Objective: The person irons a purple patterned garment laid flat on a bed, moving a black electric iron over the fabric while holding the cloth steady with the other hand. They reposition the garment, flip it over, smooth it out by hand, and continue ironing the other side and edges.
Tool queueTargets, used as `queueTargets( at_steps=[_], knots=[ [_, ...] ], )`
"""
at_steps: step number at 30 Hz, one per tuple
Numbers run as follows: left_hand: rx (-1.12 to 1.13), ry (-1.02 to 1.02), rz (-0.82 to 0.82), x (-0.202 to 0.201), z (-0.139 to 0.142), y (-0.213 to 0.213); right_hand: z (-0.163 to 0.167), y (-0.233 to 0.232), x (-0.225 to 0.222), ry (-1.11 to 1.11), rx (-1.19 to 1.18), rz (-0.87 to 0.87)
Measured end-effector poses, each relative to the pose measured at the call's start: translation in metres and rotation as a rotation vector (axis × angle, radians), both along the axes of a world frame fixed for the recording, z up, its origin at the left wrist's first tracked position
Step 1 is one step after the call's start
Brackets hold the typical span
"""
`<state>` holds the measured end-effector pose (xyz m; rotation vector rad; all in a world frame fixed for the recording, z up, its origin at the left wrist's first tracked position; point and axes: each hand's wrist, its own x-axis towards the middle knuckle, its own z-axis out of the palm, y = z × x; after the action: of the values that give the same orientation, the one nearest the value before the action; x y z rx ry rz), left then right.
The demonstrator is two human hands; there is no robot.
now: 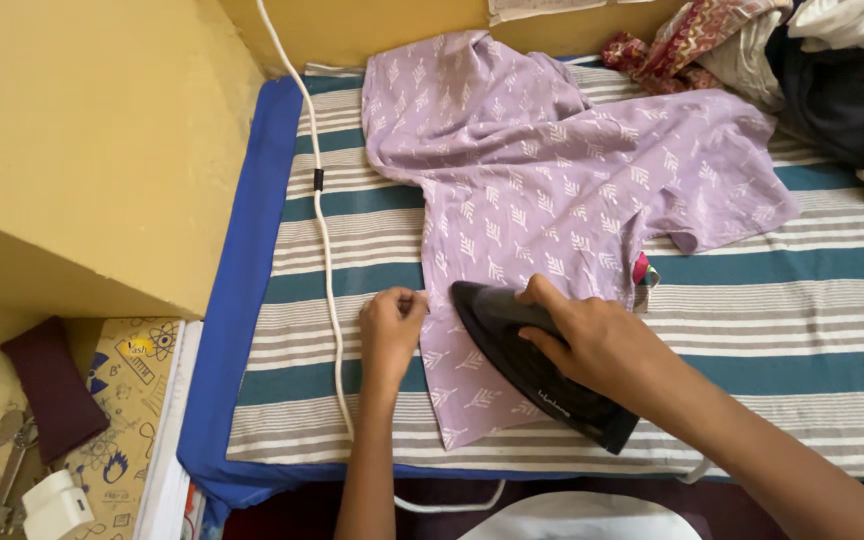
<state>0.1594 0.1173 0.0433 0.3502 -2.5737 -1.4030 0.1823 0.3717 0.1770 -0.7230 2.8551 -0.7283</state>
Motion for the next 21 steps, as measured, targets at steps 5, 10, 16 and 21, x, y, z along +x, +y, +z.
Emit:
queueTargets(
  at_steps=[5,10,16,21],
  knots=[
    [-0.35,0.02,0.044,0.026,0.01,0.016,-0.003,0.006,-0.002,0.061,-0.046,-0.051],
    [-0.256,0.135,0.007,0.038,0.013,0.015,0.004,0.032,0.015,0.043,0.026,-0.131],
    [0.215,0.029,-0.015,0.043,0.018,0.028,0.008,0.074,0.055,-0.022,0.131,-0.327],
    [0.266,0.099,-0.045,0.055,0.027,0.042,-0.001,0.12,0.08,-0.211,0.192,-0.466]
  ],
)
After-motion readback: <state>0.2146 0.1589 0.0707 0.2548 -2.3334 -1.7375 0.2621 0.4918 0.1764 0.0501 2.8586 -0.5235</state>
